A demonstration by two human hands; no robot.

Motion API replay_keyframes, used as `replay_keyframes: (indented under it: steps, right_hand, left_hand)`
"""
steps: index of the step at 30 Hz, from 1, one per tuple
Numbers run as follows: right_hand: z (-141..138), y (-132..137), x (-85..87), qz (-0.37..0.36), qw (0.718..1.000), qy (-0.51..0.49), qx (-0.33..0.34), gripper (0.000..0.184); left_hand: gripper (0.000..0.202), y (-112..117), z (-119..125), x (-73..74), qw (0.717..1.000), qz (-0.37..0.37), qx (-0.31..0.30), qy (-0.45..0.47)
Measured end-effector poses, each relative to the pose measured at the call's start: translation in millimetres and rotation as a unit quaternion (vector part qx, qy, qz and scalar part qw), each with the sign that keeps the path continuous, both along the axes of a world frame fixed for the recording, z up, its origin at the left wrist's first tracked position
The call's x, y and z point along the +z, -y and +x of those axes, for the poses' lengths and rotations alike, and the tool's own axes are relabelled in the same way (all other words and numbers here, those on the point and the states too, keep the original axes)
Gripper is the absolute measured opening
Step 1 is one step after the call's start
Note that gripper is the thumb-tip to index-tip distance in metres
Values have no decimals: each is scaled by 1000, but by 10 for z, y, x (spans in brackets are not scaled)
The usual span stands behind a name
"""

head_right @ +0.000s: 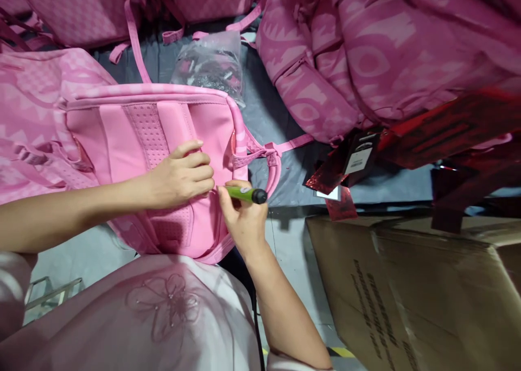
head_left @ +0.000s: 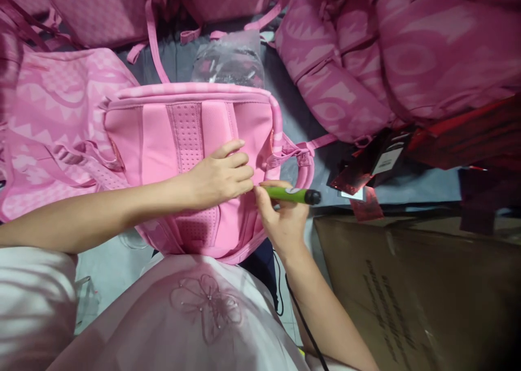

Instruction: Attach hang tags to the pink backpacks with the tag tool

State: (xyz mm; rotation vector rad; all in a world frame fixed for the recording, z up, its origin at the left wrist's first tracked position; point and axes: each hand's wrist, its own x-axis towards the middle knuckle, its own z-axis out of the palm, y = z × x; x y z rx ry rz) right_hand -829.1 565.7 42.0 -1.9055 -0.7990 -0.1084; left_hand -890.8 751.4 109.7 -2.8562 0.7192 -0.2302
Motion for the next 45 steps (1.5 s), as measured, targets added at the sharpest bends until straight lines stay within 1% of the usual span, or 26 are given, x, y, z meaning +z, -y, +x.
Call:
replay_keyframes:
  steps: [3, 5, 7, 9, 11, 14, 15, 16, 17, 18, 19, 20, 22, 23, 25, 27, 29, 31, 32, 33, 35, 36, 38, 40, 43, 45]
  right_hand:
    - [-28, 31, 1, -29, 999, -14, -9, 31]
    - [-62, 77, -11, -25, 999, -34, -19, 30]
    - [-105, 120, -8, 27, 999, -35, 1, 26]
    - [-166, 148, 58, 78, 996, 10, 31, 29]
    - [-260, 181, 235, 109, 989, 92, 34, 33]
    - [-391, 306, 679, 148, 969, 196, 15, 33]
    - [-399, 360, 832, 155, 962, 223, 28, 33]
    - [-380, 406, 960, 151, 956, 245, 62, 35]
    - [-338, 432, 1051, 144, 946, 271, 102, 37]
    - [-279, 431, 1093, 133, 933, 301, 143, 40]
    - [-213, 400, 1083, 119, 921, 326, 178, 41]
    - [-146, 340, 1025, 102, 912, 341, 206, 39]
    - [-28, 164, 805, 62, 907, 335, 249, 30]
    - [19, 69, 674, 44, 909, 319, 265, 27]
    - [77, -94, 444, 19, 915, 288, 282, 26]
    - [73, -194, 321, 25, 918, 279, 280, 28]
    - [-2, -245, 304, 40, 918, 282, 275, 31]
    - [-139, -270, 331, 69, 920, 280, 266, 35]
    - [-220, -275, 337, 87, 923, 274, 257, 38]
    - [-299, -275, 331, 104, 926, 268, 246, 41]
    - [-418, -256, 284, 121, 931, 261, 223, 45]
    - [-444, -239, 249, 116, 934, 261, 215, 45]
    - [-419, -198, 187, 82, 937, 260, 220, 44]
    - [-323, -165, 154, 53, 941, 243, 230, 41]
    - [-182, -157, 139, 37, 949, 188, 251, 36]
    - [-137, -182, 112, 26, 962, 139, 233, 39]
  left_hand:
    - [29, -123, 142, 165, 998, 34, -45, -9]
    - [25, -215, 264, 280, 998, 56, -32, -22]
    - [32, -249, 337, 402, 998, 51, -12, -36]
    - [34, -182, 277, 567, 999, 8, -9, -35]
    - [32, -13, 39, 807, 1000, -20, -2, -4]
    - [36, 367, -512, 1259, 997, 8, 44, 69]
    - [39, 499, -685, 1390, 994, 12, 65, 89]
    - [40, 615, -833, 1483, 991, 2, 90, 101]
    - [41, 706, -951, 1525, 987, -18, 118, 104]
    - [40, 763, -1039, 1510, 983, -42, 147, 98]
    - [38, 781, -1099, 1437, 978, -65, 178, 85]
    - [36, 758, -1132, 1317, 971, -84, 212, 68]
    - [30, 606, -1133, 1005, 954, -108, 276, 33]
    - [27, 494, -1114, 856, 949, -117, 291, 14]
    - [23, 248, -1067, 653, 952, -142, 272, -12]
    - [24, 34, -1028, 614, 959, -157, 235, 21]
    - [25, -120, -970, 676, 958, -150, 225, 93]
    - [47, -223, -847, 730, 954, -129, 243, 114]
    - [60, -263, -756, 727, 953, -116, 263, 98]
    - [67, -300, -650, 701, 950, -100, 288, 70]
    - [65, -366, -422, 593, 940, -67, 333, 16]
    - [62, -394, -317, 527, 938, -54, 341, -2]
    - [64, -432, -167, 406, 947, -39, 318, -14]
    - [74, -436, -114, 330, 965, -30, 261, -3]
    - [98, -384, -149, 296, 981, 3, 195, 0]
    - [114, -334, -165, 287, 979, 45, 197, -17]
